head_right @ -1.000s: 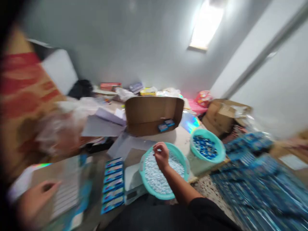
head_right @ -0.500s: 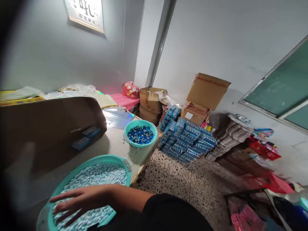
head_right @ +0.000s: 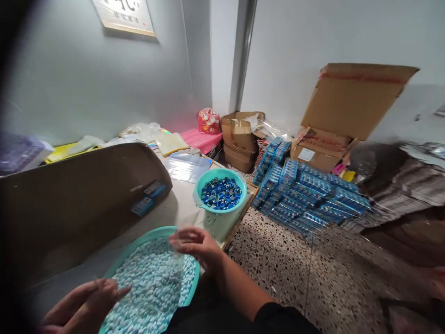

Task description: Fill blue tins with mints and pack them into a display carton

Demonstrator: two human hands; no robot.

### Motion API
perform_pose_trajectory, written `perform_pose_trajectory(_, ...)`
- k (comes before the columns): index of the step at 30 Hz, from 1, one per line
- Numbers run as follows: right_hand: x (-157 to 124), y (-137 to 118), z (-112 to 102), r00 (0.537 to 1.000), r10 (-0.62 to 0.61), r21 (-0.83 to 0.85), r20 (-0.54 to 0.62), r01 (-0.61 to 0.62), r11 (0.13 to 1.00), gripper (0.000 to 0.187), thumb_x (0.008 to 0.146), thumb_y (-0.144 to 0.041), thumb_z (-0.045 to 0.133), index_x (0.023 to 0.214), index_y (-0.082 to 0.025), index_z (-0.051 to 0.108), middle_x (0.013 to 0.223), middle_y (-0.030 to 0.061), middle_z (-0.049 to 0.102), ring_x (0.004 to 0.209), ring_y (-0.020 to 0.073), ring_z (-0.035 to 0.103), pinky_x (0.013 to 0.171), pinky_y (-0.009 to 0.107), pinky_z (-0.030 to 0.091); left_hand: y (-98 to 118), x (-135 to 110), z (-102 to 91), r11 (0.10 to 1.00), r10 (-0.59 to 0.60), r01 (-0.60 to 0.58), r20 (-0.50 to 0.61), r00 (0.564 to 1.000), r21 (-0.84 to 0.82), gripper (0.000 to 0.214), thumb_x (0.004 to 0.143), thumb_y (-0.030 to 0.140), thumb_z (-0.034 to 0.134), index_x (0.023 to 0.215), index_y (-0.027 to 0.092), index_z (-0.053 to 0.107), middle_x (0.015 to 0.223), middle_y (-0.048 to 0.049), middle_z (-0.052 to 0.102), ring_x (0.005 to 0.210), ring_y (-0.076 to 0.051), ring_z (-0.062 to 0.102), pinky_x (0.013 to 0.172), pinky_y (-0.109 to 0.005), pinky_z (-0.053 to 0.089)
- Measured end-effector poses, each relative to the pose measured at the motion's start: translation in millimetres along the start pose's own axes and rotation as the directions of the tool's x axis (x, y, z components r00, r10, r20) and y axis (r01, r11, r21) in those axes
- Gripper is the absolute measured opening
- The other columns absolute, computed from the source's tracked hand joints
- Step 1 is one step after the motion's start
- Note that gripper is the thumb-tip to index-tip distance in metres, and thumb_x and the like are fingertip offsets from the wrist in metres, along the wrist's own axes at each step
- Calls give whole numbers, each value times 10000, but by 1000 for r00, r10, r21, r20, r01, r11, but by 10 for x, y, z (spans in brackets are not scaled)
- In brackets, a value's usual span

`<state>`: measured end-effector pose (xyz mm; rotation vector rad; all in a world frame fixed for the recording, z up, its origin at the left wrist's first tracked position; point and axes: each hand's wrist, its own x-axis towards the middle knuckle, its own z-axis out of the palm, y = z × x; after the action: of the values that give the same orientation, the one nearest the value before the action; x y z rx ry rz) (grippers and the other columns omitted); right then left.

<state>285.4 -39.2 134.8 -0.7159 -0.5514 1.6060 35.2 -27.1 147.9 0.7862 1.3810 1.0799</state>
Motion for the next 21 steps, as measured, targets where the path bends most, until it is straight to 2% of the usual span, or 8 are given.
perform_pose_trajectory(2,133,-174,-144,998,-55,-36,-37,54,998,706,573,-281,929,1207,-264,618,1169,81,725,1130,265,670,947,422,518,122,-16,128,997,31,-28,-44,999,67,494,357,528,936,688,259,686,742,12,734,722,-245,731,699,-345,649)
perform_pose_trajectory(4,279,-334,-236,999,-46,-115,25,48,992,777,590,-291,920,1286,-285,573,1053,48,755,1094,269,688,956,462,515,181,-14,189,992,22,-13,-72,997,124,524,345,543,935,684,231,686,725,-5,723,696,-243,721,678,-346,634)
perform_pose_trajectory(7,513,-482,-263,982,96,-312,161,-41,949,516,666,-307,873,1142,-232,688,773,6,750,863,248,740,901,470,531,126,-35,117,977,14,8,-103,995,212,578,457,633,873,805,195,731,667,-31,702,645,-226,685,656,-341,598)
perform_pose_trajectory(10,709,-494,-190,947,231,-464,223,-105,880,226,702,-349,836,839,-186,761,799,57,765,823,250,734,846,448,545,31,-142,-52,944,101,-18,-236,966,330,611,561,721,774,850,182,753,724,-49,720,652,-204,645,623,-300,553)
perform_pose_trajectory(12,791,-451,-109,918,258,-533,302,-61,844,202,734,-375,806,779,-182,765,900,80,775,911,261,724,878,439,536,24,-242,-164,901,147,26,-362,920,432,624,576,767,723,829,197,751,708,-30,708,598,-186,603,548,-277,507)
perform_pose_trajectory(15,814,-341,62,871,202,-642,448,157,750,206,773,-331,788,935,-205,780,1021,68,762,1011,246,694,929,402,510,114,-373,-334,771,184,157,-452,873,617,622,620,830,625,663,212,686,492,20,542,474,-155,497,455,-254,410)
perform_pose_trajectory(17,758,-218,223,811,197,-678,550,297,673,267,786,-273,784,1046,-215,768,1037,67,753,985,228,689,894,363,510,192,-434,-470,711,138,218,-437,889,669,669,577,878,604,609,211,658,471,19,516,468,-161,506,452,-254,399)
perform_pose_trajectory(21,566,203,584,684,328,-675,652,325,663,222,865,-178,676,1070,-191,759,896,58,731,819,176,677,762,297,521,249,-543,-817,822,-85,238,-301,950,518,814,392,881,699,834,202,780,864,-73,754,709,-269,698,639,-321,550)
